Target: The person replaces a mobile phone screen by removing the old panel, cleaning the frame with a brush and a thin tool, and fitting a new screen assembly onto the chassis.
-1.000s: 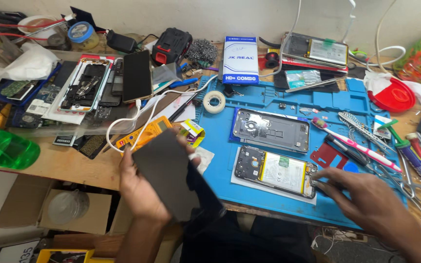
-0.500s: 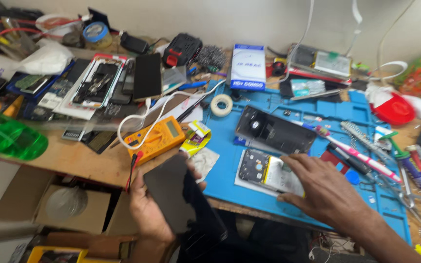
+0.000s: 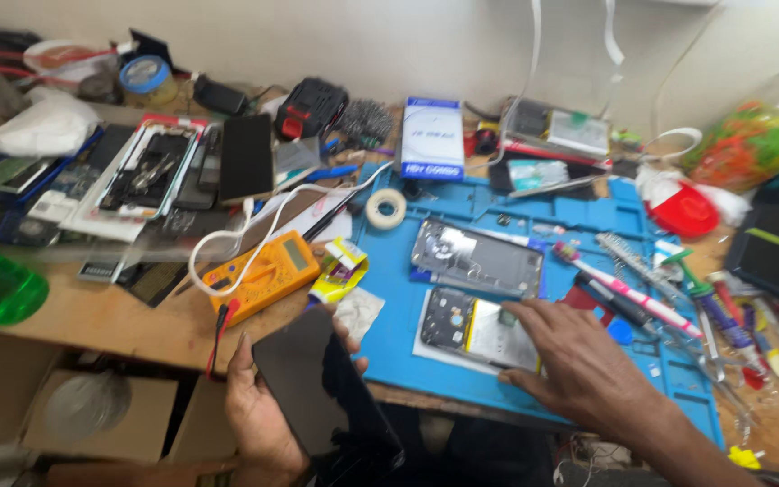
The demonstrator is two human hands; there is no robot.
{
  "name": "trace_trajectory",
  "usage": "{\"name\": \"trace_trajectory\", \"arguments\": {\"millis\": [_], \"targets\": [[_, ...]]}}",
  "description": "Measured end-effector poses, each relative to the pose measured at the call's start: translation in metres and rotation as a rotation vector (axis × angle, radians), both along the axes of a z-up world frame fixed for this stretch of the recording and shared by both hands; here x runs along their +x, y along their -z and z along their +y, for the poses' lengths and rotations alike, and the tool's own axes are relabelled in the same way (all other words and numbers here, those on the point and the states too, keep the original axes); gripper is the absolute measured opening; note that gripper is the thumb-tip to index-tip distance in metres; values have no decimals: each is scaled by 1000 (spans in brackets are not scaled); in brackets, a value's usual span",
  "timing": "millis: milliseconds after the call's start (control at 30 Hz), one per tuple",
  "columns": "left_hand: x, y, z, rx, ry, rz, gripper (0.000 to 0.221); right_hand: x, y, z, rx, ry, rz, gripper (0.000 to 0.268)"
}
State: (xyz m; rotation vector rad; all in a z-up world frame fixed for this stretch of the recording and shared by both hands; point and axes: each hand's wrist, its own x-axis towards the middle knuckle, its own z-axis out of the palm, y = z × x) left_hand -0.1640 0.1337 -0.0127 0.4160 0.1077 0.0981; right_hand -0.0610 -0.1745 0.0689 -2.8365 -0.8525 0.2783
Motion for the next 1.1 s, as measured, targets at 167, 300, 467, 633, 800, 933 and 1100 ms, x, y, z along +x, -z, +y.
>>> {"name": "trace_trajectory", "arguments": {"millis": [167, 300, 467, 633, 800, 933, 1100], "targets": [[18, 30, 15, -117, 185, -247, 92, 9, -11, 2, -36, 42, 112, 89], [23, 48, 32, -127, 276, -196, 94, 19, -19, 4, -70, 24, 203, 101], [25, 51, 37, -150, 330, -314, 92, 23, -19, 9, -140, 34, 232, 96], [19, 34, 15, -176, 221, -301, 89, 52, 3, -5, 127, 104, 426, 62], [17, 21, 15, -96, 158, -165, 92, 78, 24, -27, 506, 406, 845, 56], [14, 13, 19, -49, 141, -93, 92, 111, 5, -15, 784, 340, 852, 46], [13, 7, -5, -90, 145, -184, 88, 194, 1, 72, 1083, 491, 526, 37]]}}
